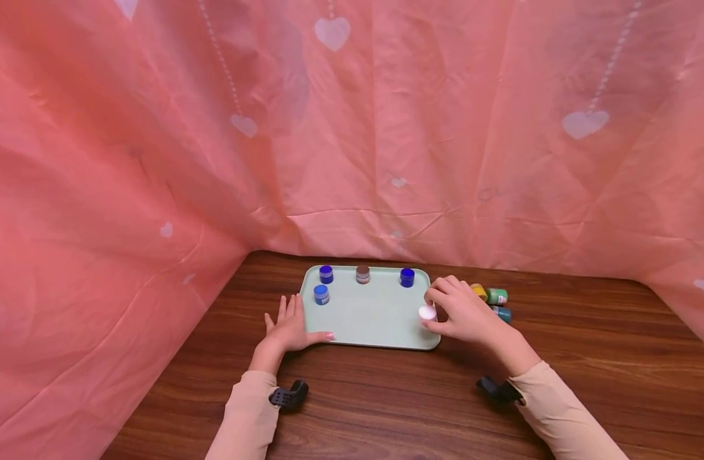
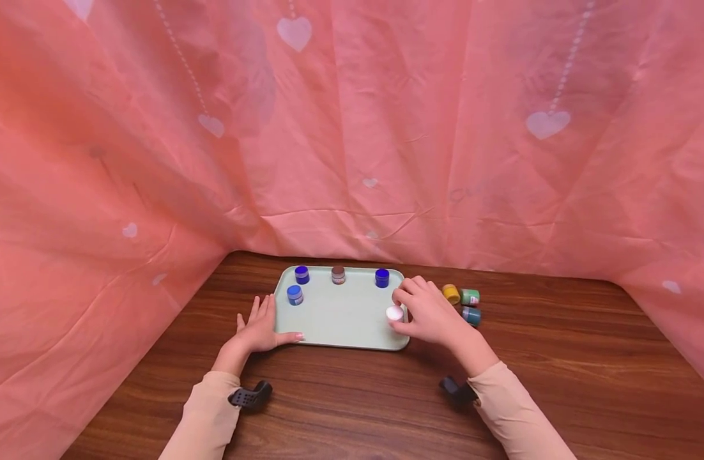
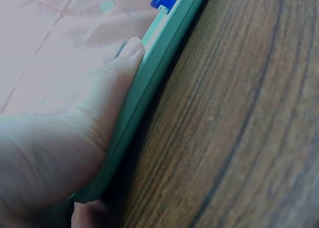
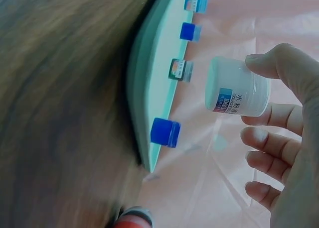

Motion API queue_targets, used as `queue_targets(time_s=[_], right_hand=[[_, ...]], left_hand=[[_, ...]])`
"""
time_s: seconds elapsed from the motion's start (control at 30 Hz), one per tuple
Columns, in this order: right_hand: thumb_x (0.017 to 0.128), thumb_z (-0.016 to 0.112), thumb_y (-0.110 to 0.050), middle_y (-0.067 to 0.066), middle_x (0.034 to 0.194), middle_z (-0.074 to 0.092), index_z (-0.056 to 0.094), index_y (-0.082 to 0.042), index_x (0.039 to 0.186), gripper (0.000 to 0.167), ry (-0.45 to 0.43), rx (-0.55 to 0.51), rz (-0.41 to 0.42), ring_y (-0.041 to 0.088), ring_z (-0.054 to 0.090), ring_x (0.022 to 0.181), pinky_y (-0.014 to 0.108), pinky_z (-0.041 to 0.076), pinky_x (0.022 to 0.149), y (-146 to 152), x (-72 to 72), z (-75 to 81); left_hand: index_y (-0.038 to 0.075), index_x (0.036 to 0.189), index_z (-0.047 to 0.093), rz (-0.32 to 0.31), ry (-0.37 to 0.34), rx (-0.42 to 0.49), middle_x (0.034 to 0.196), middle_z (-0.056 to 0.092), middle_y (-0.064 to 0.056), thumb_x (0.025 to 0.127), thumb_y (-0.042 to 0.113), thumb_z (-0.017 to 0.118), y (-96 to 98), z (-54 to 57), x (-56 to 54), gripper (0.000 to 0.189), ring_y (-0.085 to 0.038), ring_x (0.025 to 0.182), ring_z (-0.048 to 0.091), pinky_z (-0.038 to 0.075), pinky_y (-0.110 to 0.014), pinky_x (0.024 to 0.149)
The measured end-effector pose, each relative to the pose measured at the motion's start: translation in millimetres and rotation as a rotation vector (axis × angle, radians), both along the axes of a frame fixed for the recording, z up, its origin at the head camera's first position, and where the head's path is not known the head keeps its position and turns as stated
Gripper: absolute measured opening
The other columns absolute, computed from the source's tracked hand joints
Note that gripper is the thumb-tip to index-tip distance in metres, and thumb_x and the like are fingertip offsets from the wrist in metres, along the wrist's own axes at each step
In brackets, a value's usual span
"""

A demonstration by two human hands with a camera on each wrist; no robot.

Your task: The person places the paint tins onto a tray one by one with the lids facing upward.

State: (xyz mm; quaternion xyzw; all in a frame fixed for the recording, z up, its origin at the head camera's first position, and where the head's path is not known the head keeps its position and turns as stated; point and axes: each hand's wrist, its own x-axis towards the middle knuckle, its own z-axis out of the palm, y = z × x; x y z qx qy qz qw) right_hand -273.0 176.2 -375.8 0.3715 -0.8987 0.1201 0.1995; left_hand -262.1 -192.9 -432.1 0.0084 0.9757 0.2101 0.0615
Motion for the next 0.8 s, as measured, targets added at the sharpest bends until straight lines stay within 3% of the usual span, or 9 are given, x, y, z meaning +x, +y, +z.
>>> queue_targets(time_s=[0.23,0.47,0.8], right_hand=[[0.076,0.08,-0.037,0.0,0.092,0.056,0.062,-0.015,0.087,0.03,0.02,-0.024,-0.008,0.02,0.047,0.091,0.035,0.037,0.077,-13,-6.4,7.8],[0.076,0.08,-0.04,0.002,0.098,0.058,0.065,-0.014,0.091,0.033,-0.04,-0.072,-0.049,0.021,0.047,0.095,0.037,0.038,0.08,-26,-11.2,21.7],[0.078,0.078,-0.04,0.005,0.099,0.058,0.065,-0.014,0.093,0.033,-0.095,-0.216,-0.045,0.024,0.045,0.099,0.038,0.034,0.08,-53,-17.6,31.6]], left_hand=[[-0.001,0.156,0.004,-0.004,0.003,0.003,0.164,0.005,-0.022,0.069,0.078,0.066,-0.3,1.3,0.9,0.132,-0.039,0.152,-0.008,-0.004,-0.073,0.111],[-0.001,0.156,0.003,-0.005,-0.002,0.002,0.164,0.005,-0.022,0.07,0.077,0.066,-0.4,2.8,1.3,0.132,-0.039,0.152,-0.008,-0.004,-0.073,0.111],[-0.001,0.156,0.004,0.0,0.002,-0.003,0.164,0.005,-0.021,0.07,0.077,0.065,0.2,2.5,1.5,0.132,-0.038,0.152,-0.008,-0.004,-0.073,0.111]])
